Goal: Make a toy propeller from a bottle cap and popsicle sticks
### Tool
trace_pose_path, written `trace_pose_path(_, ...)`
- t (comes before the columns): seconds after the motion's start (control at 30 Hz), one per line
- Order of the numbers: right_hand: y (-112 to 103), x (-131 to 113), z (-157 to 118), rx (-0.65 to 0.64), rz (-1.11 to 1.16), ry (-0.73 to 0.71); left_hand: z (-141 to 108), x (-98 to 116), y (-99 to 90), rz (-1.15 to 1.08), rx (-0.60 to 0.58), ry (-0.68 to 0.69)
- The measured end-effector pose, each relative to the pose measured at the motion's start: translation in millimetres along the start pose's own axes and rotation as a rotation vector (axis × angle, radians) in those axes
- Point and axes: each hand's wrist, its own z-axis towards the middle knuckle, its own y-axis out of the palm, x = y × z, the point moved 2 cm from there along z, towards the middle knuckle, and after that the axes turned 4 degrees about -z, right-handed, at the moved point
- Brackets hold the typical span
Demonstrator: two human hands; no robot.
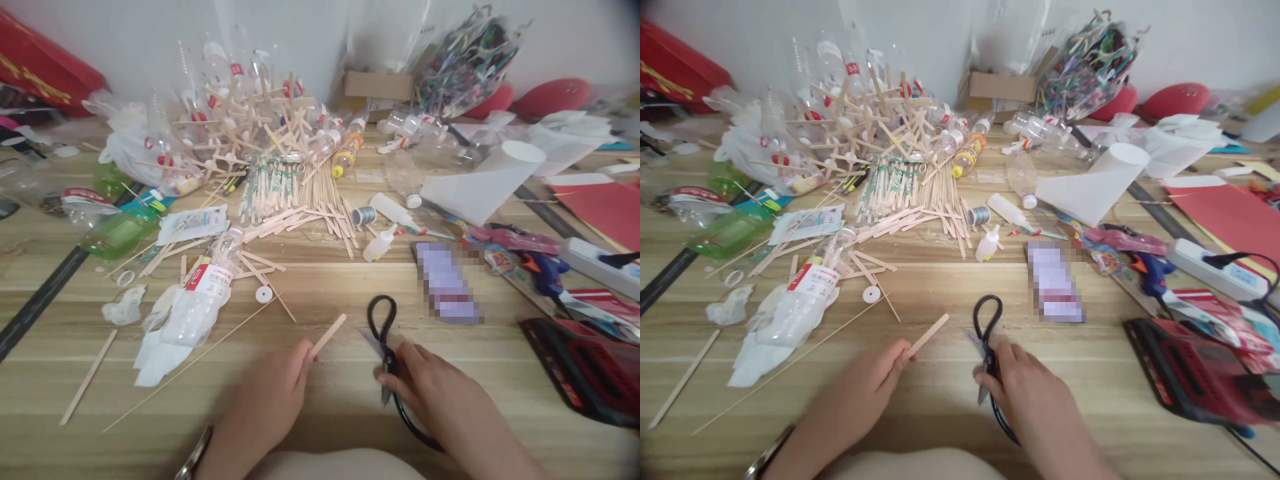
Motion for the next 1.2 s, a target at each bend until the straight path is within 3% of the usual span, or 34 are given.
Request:
trace_pose_path(0.13,3.6,-3.4,1.4,-0.13,0.089,0.129,-0.7,-0.3,0.6,-0.058,-0.013,0.0)
trace_pose_path(0.33,-4.4,-7.2,12.8,-0.085,0.096,0.196,1.5,8.0,0.0,-0.061,-0.058,-0.053)
trace_pose_path(0.43,-3.5,-5.3,16.8,-0.049,0.178,0.158,2.0,10.8,-0.6,-0.023,-0.07,-0.068)
trace_pose_path(0.57,-3.1,7.8,18.0,0.02,0.435,0.058,2.9,10.9,-1.5,0.069,-0.001,-0.063)
trace_pose_path(0.77,-8.4,12.8,15.1,-0.184,0.888,-0.141,11.6,7.5,1.7,0.047,0.036,-0.001)
trace_pose_path(0.9,-23.1,2.4,17.4,-0.185,0.77,-0.254,14.8,2.7,1.7,0.032,0.059,-0.019)
trace_pose_path(1.07,-35.3,-5.9,26.7,-0.119,0.602,-0.262,7.6,0.0,-2.2,0.118,0.151,-0.064)
trace_pose_path(1.13,-36.7,-8.8,30.6,-0.12,0.546,-0.264,3.1,0.3,-0.3,0.161,0.147,0.002)
trace_pose_path(1.2,-38.2,-12.0,34.5,-0.099,0.424,-0.251,-0.7,1.0,5.6,0.218,0.141,0.197)
